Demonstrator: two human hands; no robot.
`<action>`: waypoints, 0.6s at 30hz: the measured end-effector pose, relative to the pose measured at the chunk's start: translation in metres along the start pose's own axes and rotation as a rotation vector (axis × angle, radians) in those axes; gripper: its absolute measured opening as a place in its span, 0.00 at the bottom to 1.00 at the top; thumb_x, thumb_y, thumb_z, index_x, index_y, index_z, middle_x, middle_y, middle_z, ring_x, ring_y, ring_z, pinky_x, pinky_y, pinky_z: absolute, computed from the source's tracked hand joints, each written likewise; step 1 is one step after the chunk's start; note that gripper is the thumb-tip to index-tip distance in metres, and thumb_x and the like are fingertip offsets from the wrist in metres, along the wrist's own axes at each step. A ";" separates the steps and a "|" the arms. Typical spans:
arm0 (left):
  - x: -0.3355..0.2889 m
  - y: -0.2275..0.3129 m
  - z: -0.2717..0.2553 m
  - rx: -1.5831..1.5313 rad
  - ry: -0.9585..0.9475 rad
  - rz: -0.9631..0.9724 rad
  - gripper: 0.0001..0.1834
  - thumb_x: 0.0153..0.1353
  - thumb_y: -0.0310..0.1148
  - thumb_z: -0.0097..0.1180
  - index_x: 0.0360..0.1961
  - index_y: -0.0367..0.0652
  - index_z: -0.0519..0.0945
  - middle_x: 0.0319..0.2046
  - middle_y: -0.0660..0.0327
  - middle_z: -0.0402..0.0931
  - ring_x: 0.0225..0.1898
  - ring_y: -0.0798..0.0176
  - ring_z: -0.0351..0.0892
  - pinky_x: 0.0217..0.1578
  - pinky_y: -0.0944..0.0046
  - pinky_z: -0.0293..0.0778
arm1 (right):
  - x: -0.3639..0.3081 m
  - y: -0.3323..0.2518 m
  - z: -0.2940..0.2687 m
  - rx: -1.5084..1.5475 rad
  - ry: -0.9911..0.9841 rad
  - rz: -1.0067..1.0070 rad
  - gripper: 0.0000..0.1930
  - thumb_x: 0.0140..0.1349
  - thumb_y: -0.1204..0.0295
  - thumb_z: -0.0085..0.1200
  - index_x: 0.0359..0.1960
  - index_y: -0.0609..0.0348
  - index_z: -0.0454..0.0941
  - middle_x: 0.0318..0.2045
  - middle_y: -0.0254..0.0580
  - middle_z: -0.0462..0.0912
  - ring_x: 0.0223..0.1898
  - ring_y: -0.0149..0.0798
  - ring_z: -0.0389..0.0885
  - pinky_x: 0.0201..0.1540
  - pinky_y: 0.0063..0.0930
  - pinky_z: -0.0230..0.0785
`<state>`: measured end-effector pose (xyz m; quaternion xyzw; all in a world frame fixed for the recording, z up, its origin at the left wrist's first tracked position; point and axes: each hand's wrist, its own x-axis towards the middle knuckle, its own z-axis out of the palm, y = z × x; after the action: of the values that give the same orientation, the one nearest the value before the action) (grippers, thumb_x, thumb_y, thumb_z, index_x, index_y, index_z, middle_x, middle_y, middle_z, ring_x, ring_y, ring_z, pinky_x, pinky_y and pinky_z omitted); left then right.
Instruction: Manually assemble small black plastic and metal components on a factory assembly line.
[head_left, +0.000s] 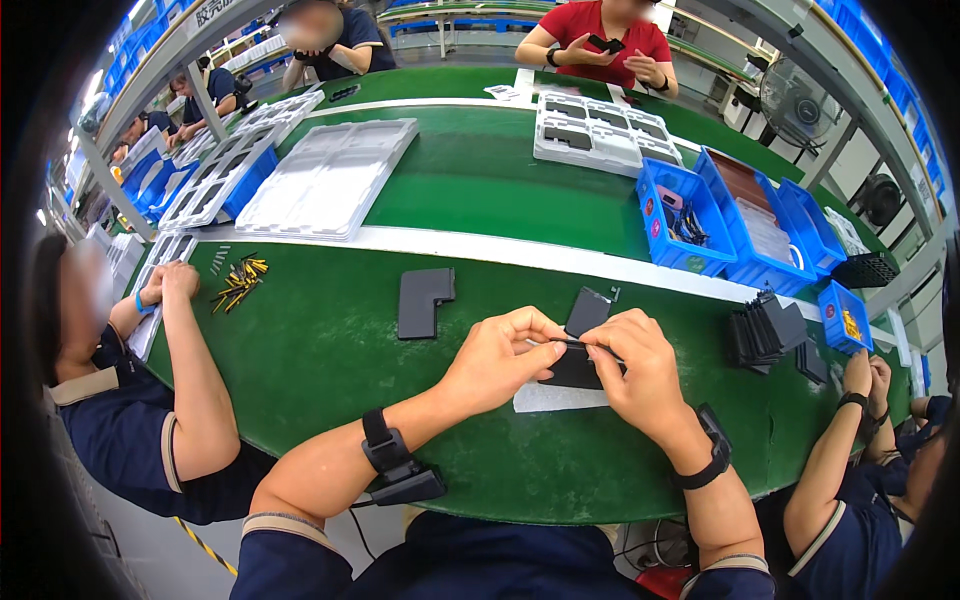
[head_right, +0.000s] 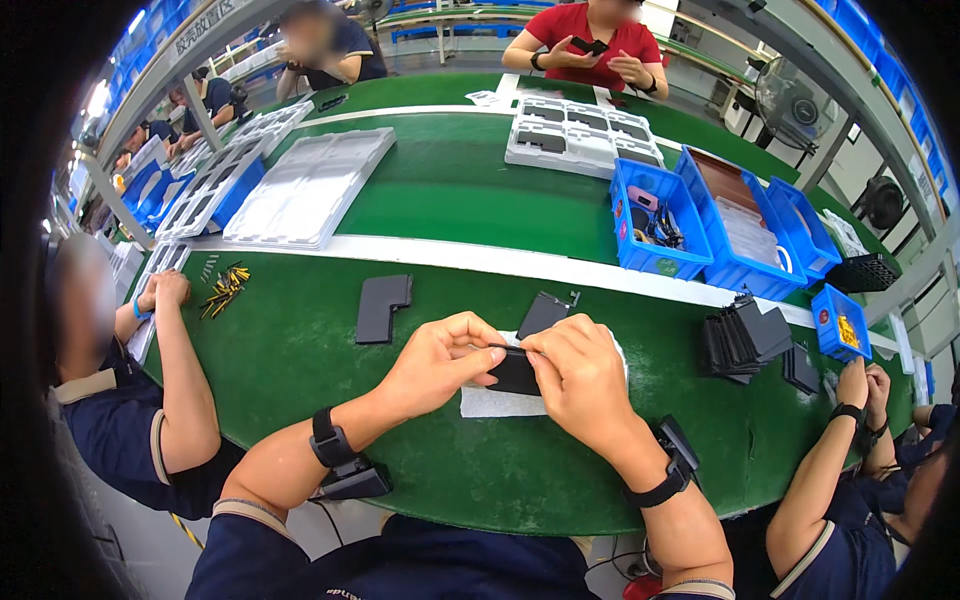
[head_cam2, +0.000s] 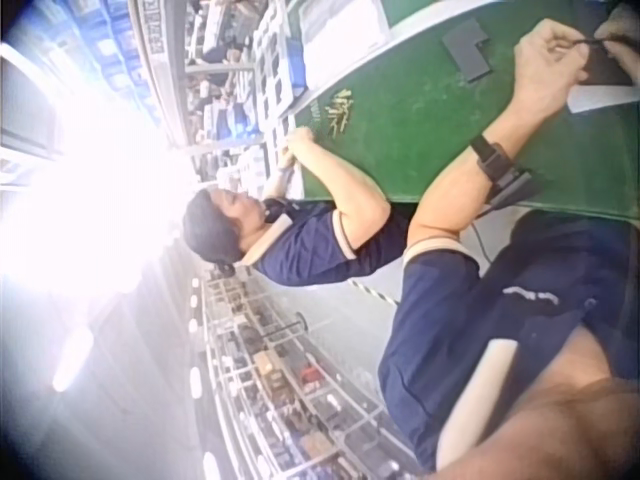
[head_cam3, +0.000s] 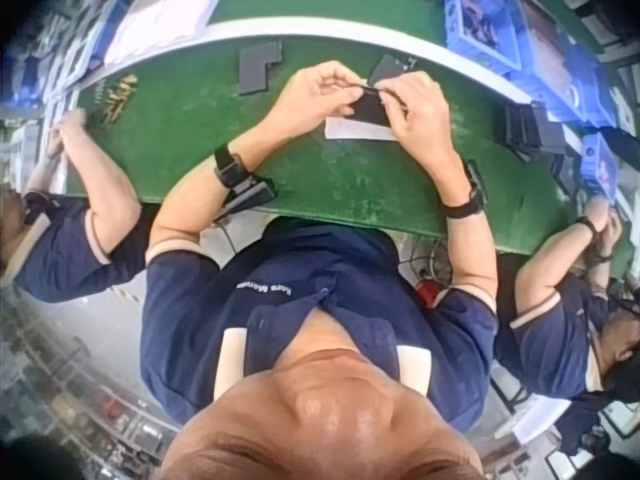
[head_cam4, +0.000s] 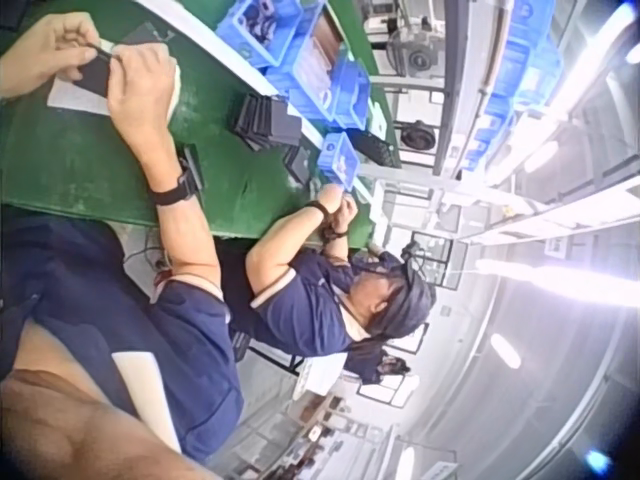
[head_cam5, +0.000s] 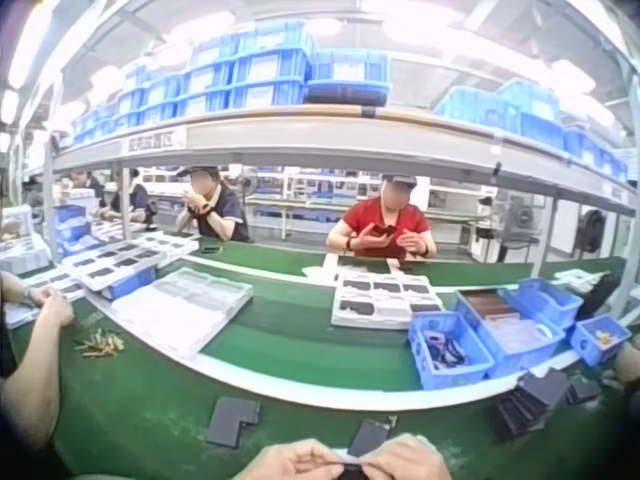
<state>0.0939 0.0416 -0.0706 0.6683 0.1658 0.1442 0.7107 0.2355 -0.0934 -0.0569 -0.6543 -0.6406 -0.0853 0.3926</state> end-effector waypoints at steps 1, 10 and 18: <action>0.000 0.000 0.000 -0.014 0.000 -0.011 0.08 0.61 0.31 0.55 0.37 0.37 0.75 0.37 0.63 0.75 0.36 0.74 0.76 0.36 0.69 0.79 | 0.001 -0.001 0.000 -0.095 0.005 -0.086 0.08 0.47 0.80 0.57 0.31 0.59 0.79 0.29 0.36 0.79 0.34 0.39 0.75 0.35 0.32 0.65; 0.001 -0.001 -0.002 -0.077 0.015 -0.072 0.07 0.63 0.30 0.52 0.38 0.38 0.76 0.38 0.63 0.76 0.39 0.72 0.76 0.39 0.66 0.79 | -0.001 0.007 -0.002 -0.022 0.013 -0.092 0.10 0.47 0.82 0.55 0.32 0.59 0.80 0.30 0.38 0.81 0.33 0.39 0.76 0.35 0.30 0.66; 0.000 0.000 -0.003 -0.055 -0.010 -0.041 0.06 0.62 0.30 0.54 0.37 0.38 0.76 0.39 0.61 0.77 0.40 0.71 0.76 0.39 0.67 0.79 | -0.001 -0.001 -0.006 0.216 -0.042 0.256 0.03 0.51 0.76 0.59 0.28 0.62 0.81 0.23 0.42 0.81 0.27 0.40 0.77 0.30 0.31 0.68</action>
<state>0.0923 0.0437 -0.0710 0.6456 0.1719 0.1309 0.7324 0.2369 -0.0980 -0.0527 -0.6861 -0.5656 0.0485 0.4549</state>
